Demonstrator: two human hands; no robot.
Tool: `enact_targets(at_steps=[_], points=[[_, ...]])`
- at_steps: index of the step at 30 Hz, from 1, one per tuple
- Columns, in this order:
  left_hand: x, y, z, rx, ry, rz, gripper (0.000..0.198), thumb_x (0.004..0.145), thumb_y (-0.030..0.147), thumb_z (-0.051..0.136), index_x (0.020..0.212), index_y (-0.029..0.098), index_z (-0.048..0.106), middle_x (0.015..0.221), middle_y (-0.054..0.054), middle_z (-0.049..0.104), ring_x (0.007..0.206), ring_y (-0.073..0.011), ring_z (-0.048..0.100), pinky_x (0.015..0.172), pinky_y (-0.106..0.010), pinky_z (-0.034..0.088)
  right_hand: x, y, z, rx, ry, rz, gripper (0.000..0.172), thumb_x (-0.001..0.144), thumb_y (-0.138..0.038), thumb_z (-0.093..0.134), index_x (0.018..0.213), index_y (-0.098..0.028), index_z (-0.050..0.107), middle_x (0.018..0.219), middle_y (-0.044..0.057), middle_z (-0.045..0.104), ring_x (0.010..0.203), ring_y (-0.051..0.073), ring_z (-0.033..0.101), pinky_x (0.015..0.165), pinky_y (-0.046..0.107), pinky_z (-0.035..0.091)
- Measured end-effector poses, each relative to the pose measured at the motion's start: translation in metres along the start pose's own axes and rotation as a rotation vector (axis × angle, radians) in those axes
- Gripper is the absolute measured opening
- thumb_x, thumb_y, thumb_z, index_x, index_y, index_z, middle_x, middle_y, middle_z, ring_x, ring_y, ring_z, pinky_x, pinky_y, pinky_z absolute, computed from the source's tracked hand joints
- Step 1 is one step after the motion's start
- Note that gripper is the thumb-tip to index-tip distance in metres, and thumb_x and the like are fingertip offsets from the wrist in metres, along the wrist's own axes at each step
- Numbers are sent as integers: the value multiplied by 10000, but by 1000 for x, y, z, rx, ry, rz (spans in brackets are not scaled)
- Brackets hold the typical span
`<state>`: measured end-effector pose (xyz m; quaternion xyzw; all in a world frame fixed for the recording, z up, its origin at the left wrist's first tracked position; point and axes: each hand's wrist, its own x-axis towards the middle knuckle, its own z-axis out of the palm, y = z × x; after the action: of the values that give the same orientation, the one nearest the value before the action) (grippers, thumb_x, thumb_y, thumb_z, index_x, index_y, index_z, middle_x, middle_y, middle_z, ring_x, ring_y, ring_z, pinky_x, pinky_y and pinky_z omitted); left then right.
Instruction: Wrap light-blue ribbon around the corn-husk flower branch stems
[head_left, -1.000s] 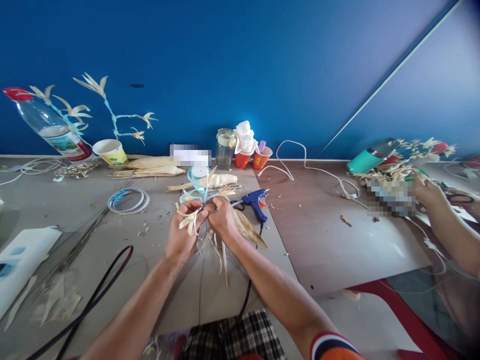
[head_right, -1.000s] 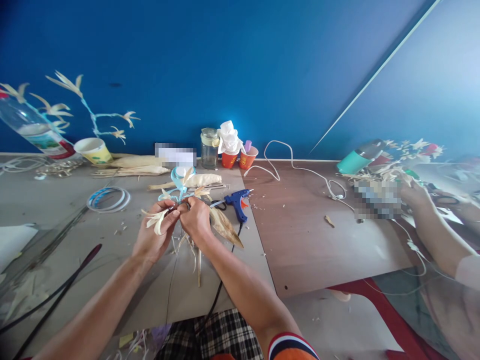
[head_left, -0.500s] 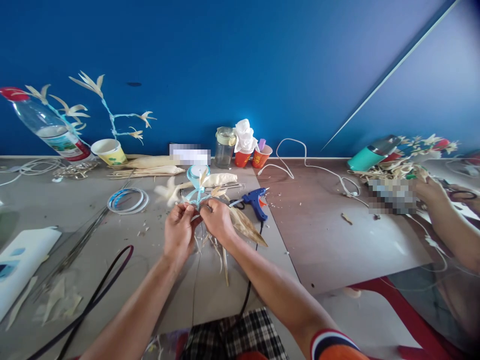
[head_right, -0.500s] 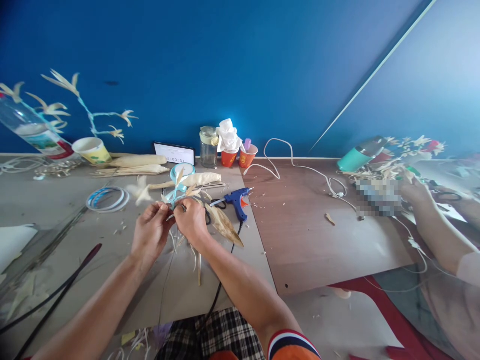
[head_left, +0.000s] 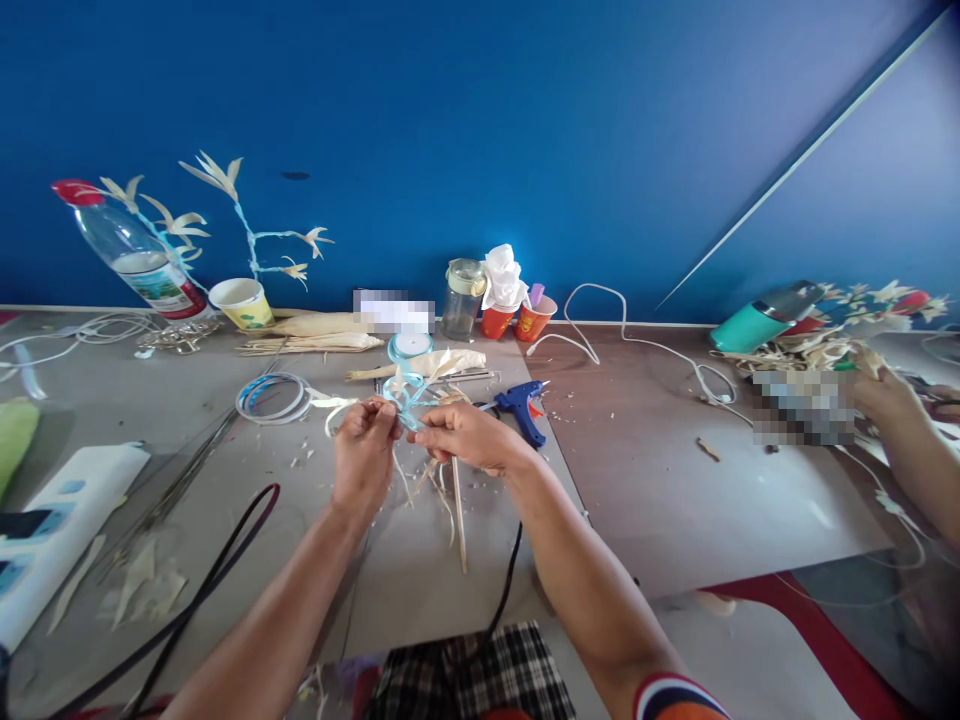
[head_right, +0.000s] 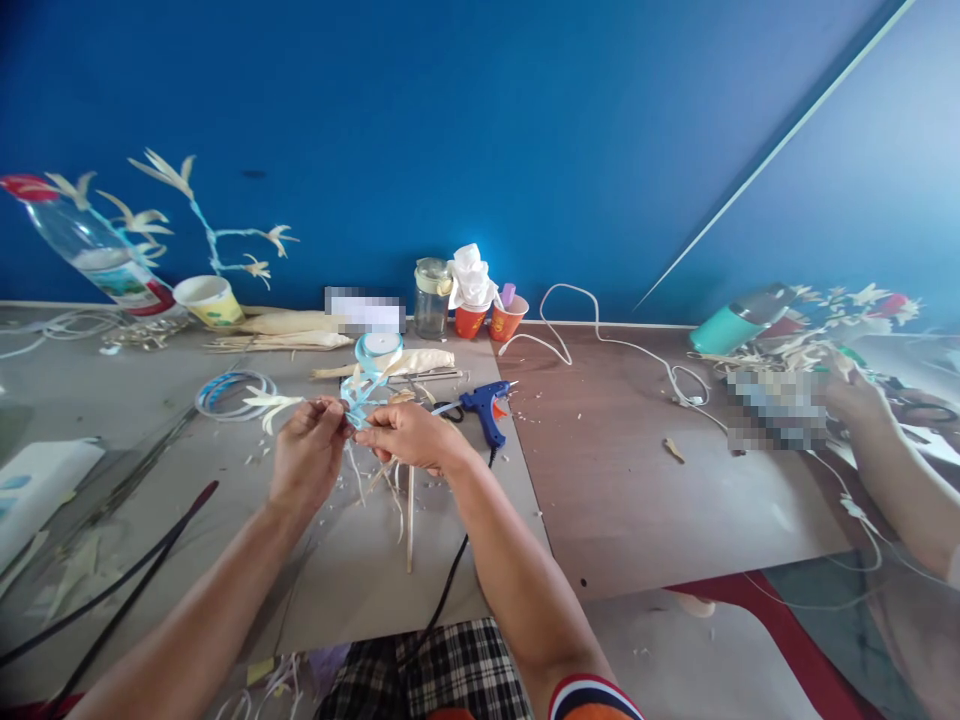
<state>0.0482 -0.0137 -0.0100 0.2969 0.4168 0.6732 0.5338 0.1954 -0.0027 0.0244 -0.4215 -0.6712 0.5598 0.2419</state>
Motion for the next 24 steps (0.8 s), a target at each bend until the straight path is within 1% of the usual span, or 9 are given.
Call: enact_targets(at_steps=[1, 3, 7, 9, 13, 15, 17, 20, 24], points=[[0, 0, 0, 3, -29, 3, 201, 688, 244, 729, 711, 156, 550, 678, 35, 533, 561, -57, 472, 564, -212, 390, -4, -4, -4, 18, -41, 19, 299, 810, -375, 595, 597, -165, 584, 505, -45, 533, 445, 57, 338, 474, 218, 269], [-1, -3, -1, 20, -77, 12, 192, 700, 247, 728, 707, 152, 561, 696, 26, 543, 574, -57, 472, 577, -212, 390, -11, -9, -12, 10, -54, 46, 228, 807, -333, 604, 662, -158, 618, 535, -34, 573, 465, 59, 373, 489, 214, 283], [-2, -5, -1, 18, -147, 21, 199, 690, 249, 749, 698, 148, 577, 712, 17, 546, 596, -57, 458, 566, -206, 375, -17, -9, -25, -164, 37, 92, 138, 789, -243, 606, 687, -156, 637, 578, -16, 611, 537, 79, 481, 560, 220, 346], [-2, -4, 1, -13, -136, -8, 219, 668, 249, 765, 689, 149, 572, 700, 19, 534, 596, -60, 450, 550, -204, 369, -17, -6, -28, -248, 92, 87, 145, 793, -218, 581, 674, -159, 640, 613, -9, 631, 571, 87, 512, 590, 225, 361], [-1, 2, 3, -54, -57, -63, 260, 623, 246, 792, 676, 150, 557, 685, 27, 512, 600, -64, 450, 531, -199, 365, -16, -9, -24, -456, 203, 38, 151, 809, -235, 566, 727, -183, 682, 678, -9, 656, 637, 108, 543, 602, 234, 347], [2, 2, 1, -40, -65, -50, 255, 629, 242, 787, 671, 150, 552, 674, 31, 507, 591, -62, 442, 527, -200, 361, -17, -15, -20, -582, 243, 26, 154, 819, -242, 563, 782, -200, 706, 735, 1, 678, 698, 131, 571, 621, 246, 351], [4, 1, -1, -8, -90, -18, 234, 651, 238, 771, 674, 152, 555, 659, 33, 505, 577, -61, 435, 521, -202, 351, -18, -23, -17, -697, 270, 28, 175, 834, -234, 547, 832, -212, 720, 855, 22, 702, 799, 161, 601, 667, 261, 372], [5, -1, -4, 20, -108, 31, 201, 672, 231, 753, 695, 158, 567, 648, 35, 512, 564, -62, 436, 515, -207, 337, -21, -32, -16, -831, 298, 56, 213, 852, -236, 525, 920, -231, 727, 1012, 49, 696, 918, 203, 613, 725, 288, 402], [3, -2, -4, 27, -112, 39, 184, 676, 238, 740, 696, 159, 575, 639, 30, 520, 549, -65, 432, 513, -216, 332, -22, -34, -17, -929, 332, 56, 239, 869, -253, 506, 969, -237, 723, 1032, 64, 687, 934, 218, 614, 732, 307, 416]])
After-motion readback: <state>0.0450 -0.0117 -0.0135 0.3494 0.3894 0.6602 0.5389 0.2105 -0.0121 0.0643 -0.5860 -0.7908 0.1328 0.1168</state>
